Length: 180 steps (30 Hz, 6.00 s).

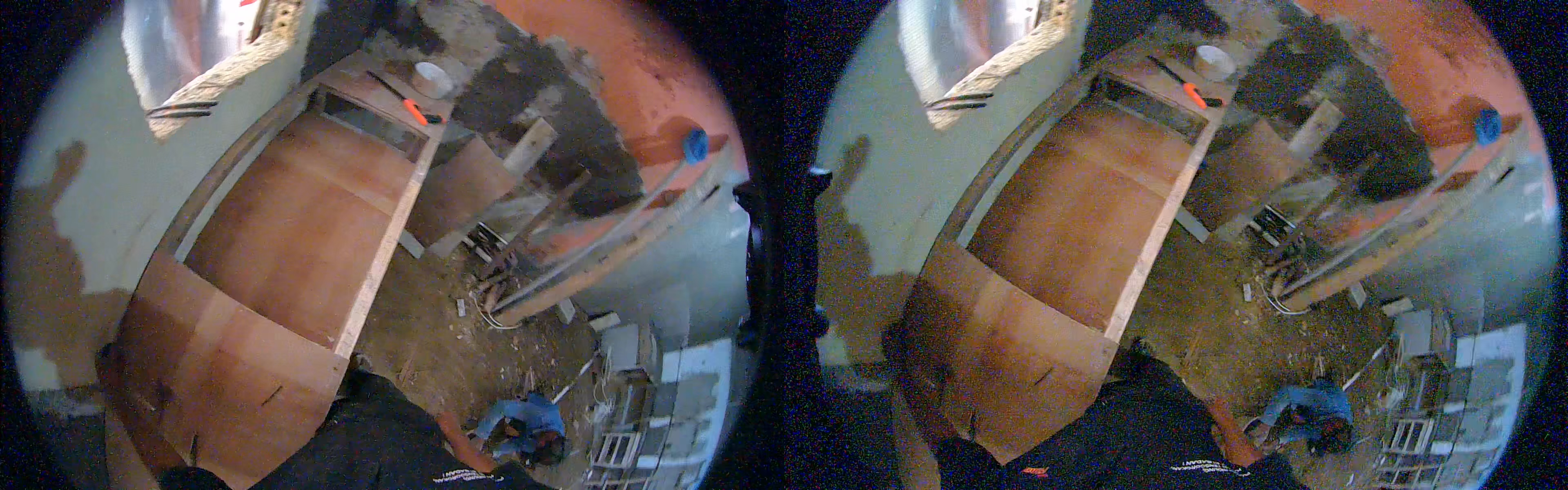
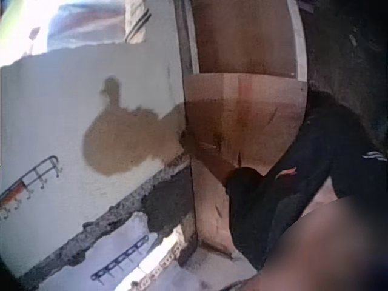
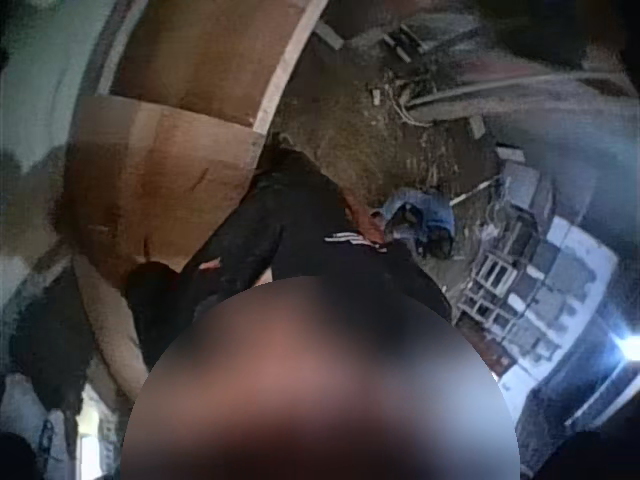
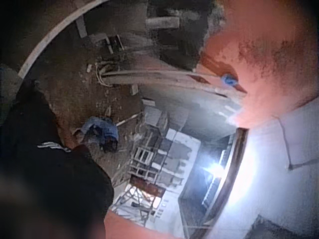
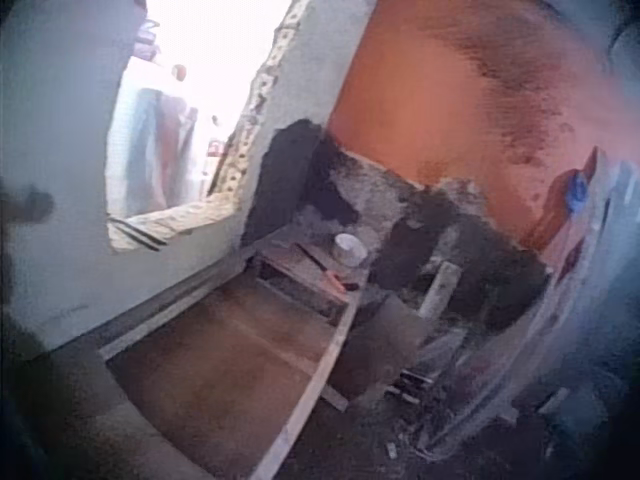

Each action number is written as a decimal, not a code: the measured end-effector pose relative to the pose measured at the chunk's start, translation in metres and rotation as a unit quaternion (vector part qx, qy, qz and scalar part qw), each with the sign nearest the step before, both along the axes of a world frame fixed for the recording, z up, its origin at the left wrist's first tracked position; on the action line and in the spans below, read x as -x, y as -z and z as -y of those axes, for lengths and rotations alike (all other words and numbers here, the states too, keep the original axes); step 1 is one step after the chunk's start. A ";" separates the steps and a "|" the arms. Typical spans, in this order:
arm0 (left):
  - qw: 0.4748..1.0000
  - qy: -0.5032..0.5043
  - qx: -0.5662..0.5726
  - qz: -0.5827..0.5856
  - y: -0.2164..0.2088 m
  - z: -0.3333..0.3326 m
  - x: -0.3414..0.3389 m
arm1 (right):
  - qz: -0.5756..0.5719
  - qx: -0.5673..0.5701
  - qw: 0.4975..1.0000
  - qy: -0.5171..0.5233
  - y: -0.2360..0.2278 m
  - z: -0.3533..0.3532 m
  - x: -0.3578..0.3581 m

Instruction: The person measures and marks a wooden plank with a tape measure and pencil, then uses a hammer to drive nails into a wooden frame. The person also uses a hand saw to cut the plank along the marked line.

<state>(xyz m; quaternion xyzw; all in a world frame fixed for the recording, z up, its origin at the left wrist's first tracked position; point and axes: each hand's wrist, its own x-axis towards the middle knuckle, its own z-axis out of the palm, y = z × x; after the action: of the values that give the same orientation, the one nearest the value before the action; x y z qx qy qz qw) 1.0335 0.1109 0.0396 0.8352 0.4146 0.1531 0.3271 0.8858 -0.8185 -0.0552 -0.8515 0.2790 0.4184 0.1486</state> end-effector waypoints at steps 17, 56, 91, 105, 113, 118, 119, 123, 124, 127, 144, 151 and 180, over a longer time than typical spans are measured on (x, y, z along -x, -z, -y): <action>0.649 0.084 0.756 0.034 -0.119 0.593 -0.107 | 0.096 -0.643 0.652 -0.389 -0.210 -0.178 -0.386; 0.801 -0.218 0.521 0.198 -0.032 0.591 -0.254 | -0.023 -0.190 0.826 -0.530 -0.269 -0.104 -0.644; 0.867 -0.470 -0.163 0.005 0.049 0.529 -0.062 | 0.315 0.283 0.365 -0.829 -0.405 -0.213 -0.753; 0.860 -0.492 -0.137 -0.026 0.053 0.530 -0.064 | 0.265 0.348 0.395 -0.808 -0.380 -0.140 -0.771; 0.868 -0.484 -0.112 -0.007 0.043 0.531 -0.067 | 0.249 0.343 0.428 -0.798 -0.379 -0.136 -0.762; 0.870 -0.479 -0.111 0.019 0.044 0.531 -0.067 | 0.285 0.317 0.412 -0.805 -0.365 -0.139 -0.760; 0.871 -0.476 -0.112 0.044 0.045 0.531 -0.067 | 0.299 0.314 0.398 -0.809 -0.362 -0.140 -0.761; 0.870 -0.482 -0.100 0.015 0.046 0.531 -0.067 | 0.289 0.322 0.407 -0.804 -0.352 -0.144 -0.761; 0.871 -0.481 -0.102 0.007 0.045 0.531 -0.067 | 0.288 0.324 0.410 -0.802 -0.351 -0.145 -0.761; 0.873 -0.479 -0.095 0.012 0.043 0.529 -0.069 | 0.300 0.313 0.409 -0.803 -0.347 -0.145 -0.762; 0.865 -0.495 -0.072 0.040 0.038 0.530 -0.074 | 0.274 0.345 0.450 -0.777 -0.340 -0.142 -0.770; 0.869 -0.486 -0.085 0.036 0.035 0.530 -0.077 | 0.306 0.312 0.423 -0.794 -0.340 -0.138 -0.774; 0.854 -0.509 -0.090 0.061 0.045 0.531 -0.082 | 0.293 0.328 0.447 -0.779 -0.335 -0.138 -0.784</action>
<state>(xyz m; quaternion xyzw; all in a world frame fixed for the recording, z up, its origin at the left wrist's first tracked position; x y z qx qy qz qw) 1.1152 -0.4197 -0.0051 0.5226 0.7453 0.3854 0.1513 1.6697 -0.6806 0.2802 -0.7691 -0.4446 -0.0379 -0.4575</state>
